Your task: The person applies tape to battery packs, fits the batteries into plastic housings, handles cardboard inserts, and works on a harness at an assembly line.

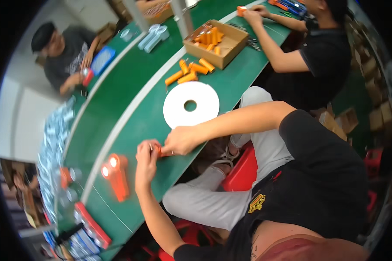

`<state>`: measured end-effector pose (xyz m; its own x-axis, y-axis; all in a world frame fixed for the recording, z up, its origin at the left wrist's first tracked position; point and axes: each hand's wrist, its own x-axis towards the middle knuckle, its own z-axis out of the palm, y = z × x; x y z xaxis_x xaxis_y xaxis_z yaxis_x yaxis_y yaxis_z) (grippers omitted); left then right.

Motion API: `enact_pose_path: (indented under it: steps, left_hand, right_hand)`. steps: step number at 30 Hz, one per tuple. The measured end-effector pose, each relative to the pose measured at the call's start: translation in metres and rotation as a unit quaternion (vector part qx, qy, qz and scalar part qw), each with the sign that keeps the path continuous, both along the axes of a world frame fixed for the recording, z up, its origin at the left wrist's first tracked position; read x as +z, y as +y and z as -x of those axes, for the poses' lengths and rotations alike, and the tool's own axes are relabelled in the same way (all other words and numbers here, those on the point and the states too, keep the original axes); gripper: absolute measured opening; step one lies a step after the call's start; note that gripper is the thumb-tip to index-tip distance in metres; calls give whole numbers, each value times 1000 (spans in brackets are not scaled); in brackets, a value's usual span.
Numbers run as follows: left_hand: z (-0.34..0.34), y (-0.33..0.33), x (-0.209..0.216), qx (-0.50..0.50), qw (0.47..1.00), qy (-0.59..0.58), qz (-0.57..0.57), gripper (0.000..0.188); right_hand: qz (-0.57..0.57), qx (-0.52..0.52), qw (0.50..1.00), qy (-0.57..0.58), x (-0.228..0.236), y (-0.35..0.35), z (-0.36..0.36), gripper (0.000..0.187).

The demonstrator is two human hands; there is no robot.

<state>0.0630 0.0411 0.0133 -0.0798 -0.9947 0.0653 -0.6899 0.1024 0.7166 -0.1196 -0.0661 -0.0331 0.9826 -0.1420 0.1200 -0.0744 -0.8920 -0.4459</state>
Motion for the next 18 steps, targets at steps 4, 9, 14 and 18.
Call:
enact_pose_path:
  steps: [4, 9, 14, 18]
  left_hand:
    - [2, 3, 8, -46, 999, 2, -4, 18]
    - [6, 8, 18, -58, 993, -74, 72, 40]
    - [17, 19, 66, -36, 944, -244, 218, 39]
    - [39, -5, 104, -56, 926, -300, 221, 37]
  right_hand:
    - [45, -13, 998, -43, -1, 6, 7, 17]
    - [87, -103, 978, -159, 17, 24, 24, 30]
    - [-375, -147, 915, -39, 56, 3, 31, 37]
    - [-359, -112, 917, -133, 80, -25, 47, 38]
